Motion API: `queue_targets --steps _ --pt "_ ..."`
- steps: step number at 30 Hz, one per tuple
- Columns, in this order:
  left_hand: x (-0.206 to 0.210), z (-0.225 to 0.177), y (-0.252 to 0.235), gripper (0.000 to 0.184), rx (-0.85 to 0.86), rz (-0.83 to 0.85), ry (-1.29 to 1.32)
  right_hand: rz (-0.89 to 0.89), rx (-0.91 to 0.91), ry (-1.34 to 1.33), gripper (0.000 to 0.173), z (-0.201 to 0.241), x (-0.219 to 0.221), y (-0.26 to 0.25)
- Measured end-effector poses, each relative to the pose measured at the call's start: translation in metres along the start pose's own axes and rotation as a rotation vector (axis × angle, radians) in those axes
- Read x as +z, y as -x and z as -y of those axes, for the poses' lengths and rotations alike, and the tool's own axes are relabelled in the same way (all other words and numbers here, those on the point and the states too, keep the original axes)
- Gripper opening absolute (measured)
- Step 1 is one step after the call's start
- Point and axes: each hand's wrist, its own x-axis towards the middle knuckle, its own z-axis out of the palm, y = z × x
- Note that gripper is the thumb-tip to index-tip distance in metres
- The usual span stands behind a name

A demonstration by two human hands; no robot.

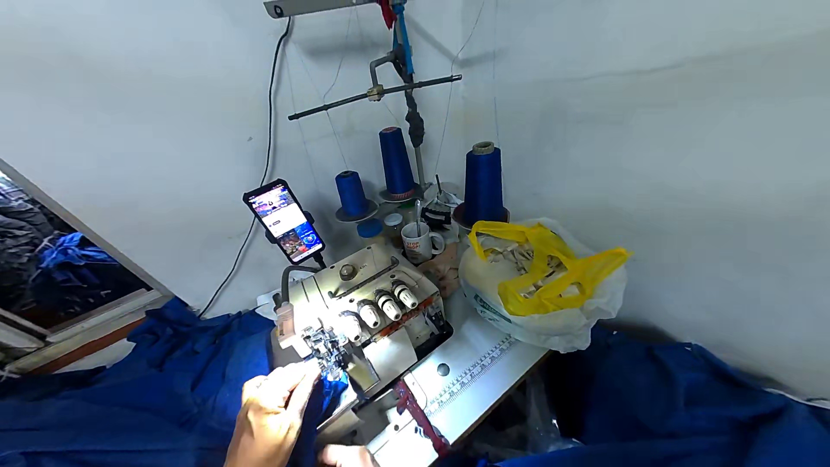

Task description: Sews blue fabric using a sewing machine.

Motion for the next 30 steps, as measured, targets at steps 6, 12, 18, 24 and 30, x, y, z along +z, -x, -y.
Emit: queue_targets --steps 6,12,18,24,30 --pt "-0.02 -0.003 -0.004 0.032 0.023 0.159 0.21 -0.287 0.042 0.037 0.026 0.013 0.0 0.0" --pt "-0.013 -0.007 0.011 0.033 0.019 0.146 -0.036 -0.491 0.082 0.257 0.031 0.033 -0.034 -0.036" --pt "-0.005 -0.015 0.01 0.032 0.07 0.072 -0.259 -0.561 -0.115 0.25 0.013 0.035 -0.042 -0.043" --pt "-0.003 -0.024 0.01 0.021 0.086 0.113 -0.371 -0.496 -0.112 0.216 0.018 0.021 -0.043 -0.032" --pt "-0.001 -0.031 0.005 0.023 0.105 0.032 -0.425 -0.4 -0.142 0.261 0.02 0.029 -0.042 -0.035"
